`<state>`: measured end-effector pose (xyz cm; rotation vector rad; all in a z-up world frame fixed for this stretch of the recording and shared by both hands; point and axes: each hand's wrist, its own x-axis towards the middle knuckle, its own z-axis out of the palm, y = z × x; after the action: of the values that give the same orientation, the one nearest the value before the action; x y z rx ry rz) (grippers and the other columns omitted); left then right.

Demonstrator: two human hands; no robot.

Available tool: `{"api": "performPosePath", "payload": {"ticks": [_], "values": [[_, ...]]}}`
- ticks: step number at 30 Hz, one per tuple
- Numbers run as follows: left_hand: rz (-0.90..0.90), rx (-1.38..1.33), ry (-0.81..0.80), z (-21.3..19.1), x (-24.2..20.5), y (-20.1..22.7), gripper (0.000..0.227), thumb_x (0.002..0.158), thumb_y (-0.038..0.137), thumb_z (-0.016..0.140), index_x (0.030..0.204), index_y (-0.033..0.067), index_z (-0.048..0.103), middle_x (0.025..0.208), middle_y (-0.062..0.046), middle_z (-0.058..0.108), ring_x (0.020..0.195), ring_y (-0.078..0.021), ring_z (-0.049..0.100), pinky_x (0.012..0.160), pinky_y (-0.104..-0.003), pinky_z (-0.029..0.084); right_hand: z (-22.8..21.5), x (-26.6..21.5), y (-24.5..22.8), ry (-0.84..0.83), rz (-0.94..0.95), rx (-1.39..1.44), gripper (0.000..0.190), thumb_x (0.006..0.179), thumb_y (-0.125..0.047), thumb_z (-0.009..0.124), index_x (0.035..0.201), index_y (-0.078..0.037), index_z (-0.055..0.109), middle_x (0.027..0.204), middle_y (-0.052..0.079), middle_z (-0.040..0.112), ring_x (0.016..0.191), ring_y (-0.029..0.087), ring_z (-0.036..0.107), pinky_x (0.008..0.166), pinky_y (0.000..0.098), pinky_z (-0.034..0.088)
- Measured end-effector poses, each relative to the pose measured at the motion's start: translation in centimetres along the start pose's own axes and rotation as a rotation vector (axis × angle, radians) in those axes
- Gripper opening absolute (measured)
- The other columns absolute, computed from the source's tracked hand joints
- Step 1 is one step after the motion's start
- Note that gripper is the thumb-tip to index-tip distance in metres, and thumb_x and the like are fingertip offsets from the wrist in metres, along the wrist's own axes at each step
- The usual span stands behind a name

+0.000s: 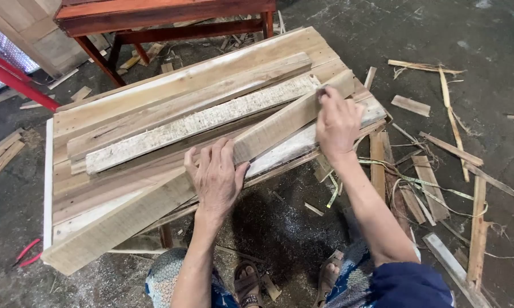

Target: Measuring the dimensions of wooden planks using a flexible measuring tape on a low workbench.

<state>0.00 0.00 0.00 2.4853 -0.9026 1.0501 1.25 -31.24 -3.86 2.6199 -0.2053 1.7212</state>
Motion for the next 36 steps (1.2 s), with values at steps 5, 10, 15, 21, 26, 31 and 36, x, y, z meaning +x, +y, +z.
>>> {"api": "performPosePath", "payload": {"ticks": [5,10,15,21,26,31,36], "values": [[0.0,-0.005,0.013,-0.1,-0.1,0.1,0.065,0.073,0.034,0.09,0.124,0.0074,0.061,0.121,-0.006,0.065,0.104,-0.0225,0.059,0.112,-0.056,0.025,0.1,0.2,2.3,0.032,0.061,-0.045,0.021,0.086,-0.001,0.073,0.098,-0.018,0.069,0.12,-0.004,0.075,0.089,0.02,0.065,0.081,0.0349,0.038],[0.003,-0.006,0.017,0.0,0.1,0.2,0.064,0.073,0.034,0.09,0.124,0.0076,0.061,0.121,-0.006,0.065,0.104,-0.0221,0.059,0.112,-0.056,0.025,0.7,-0.3,0.5,0.023,-0.002,-0.082,0.02,0.086,-0.001,0.073,0.094,-0.018,0.068,0.121,-0.003,0.074,0.088,0.018,0.064,0.081,0.034,0.039],[0.007,-0.009,0.021,-0.4,0.2,0.1,0.063,0.074,0.034,0.089,0.124,0.0066,0.062,0.121,-0.007,0.065,0.104,-0.0234,0.06,0.112,-0.057,0.026,-1.1,1.0,-0.4,0.022,-0.106,-0.024,0.022,0.082,-0.006,0.081,0.096,-0.018,0.07,0.128,-0.006,0.074,0.112,0.018,0.067,0.103,0.0411,0.038],[0.008,-0.012,0.015,0.1,0.0,-0.1,0.063,0.074,0.034,0.089,0.124,0.007,0.061,0.12,-0.007,0.065,0.104,-0.0231,0.059,0.112,-0.058,0.025,0.9,-0.7,1.5,-0.022,-0.079,0.056,0.018,0.086,-0.001,0.074,0.096,-0.014,0.066,0.13,-0.002,0.073,0.103,0.02,0.07,0.096,0.0375,0.049],[0.01,-0.024,0.013,0.0,0.0,-0.1,0.064,0.074,0.033,0.089,0.125,0.0067,0.06,0.12,-0.007,0.065,0.104,-0.0237,0.059,0.112,-0.058,0.025,-0.9,0.3,0.3,-0.033,-0.042,0.119,0.02,0.089,-0.001,0.072,0.101,-0.015,0.067,0.126,-0.002,0.073,0.095,0.022,0.069,0.086,0.0354,0.052],[0.011,-0.026,0.008,-0.4,0.2,0.0,0.064,0.073,0.033,0.089,0.124,0.0065,0.061,0.12,-0.007,0.065,0.105,-0.0237,0.059,0.112,-0.058,0.025,-1.0,0.6,0.6,-0.007,-0.05,0.199,0.02,0.088,-0.001,0.074,0.098,-0.018,0.071,0.126,-0.005,0.075,0.092,0.022,0.067,0.083,0.0331,0.052],[0.011,-0.029,0.011,-0.2,0.1,-0.1,0.064,0.073,0.033,0.089,0.124,0.0064,0.061,0.12,-0.007,0.065,0.105,-0.024,0.059,0.112,-0.059,0.025,0.0,1.3,2.0,0.046,-0.025,0.196,0.022,0.09,0.002,0.074,0.093,-0.019,0.075,0.119,-0.005,0.077,0.092,0.021,0.065,0.081,0.0333,0.048]]}}
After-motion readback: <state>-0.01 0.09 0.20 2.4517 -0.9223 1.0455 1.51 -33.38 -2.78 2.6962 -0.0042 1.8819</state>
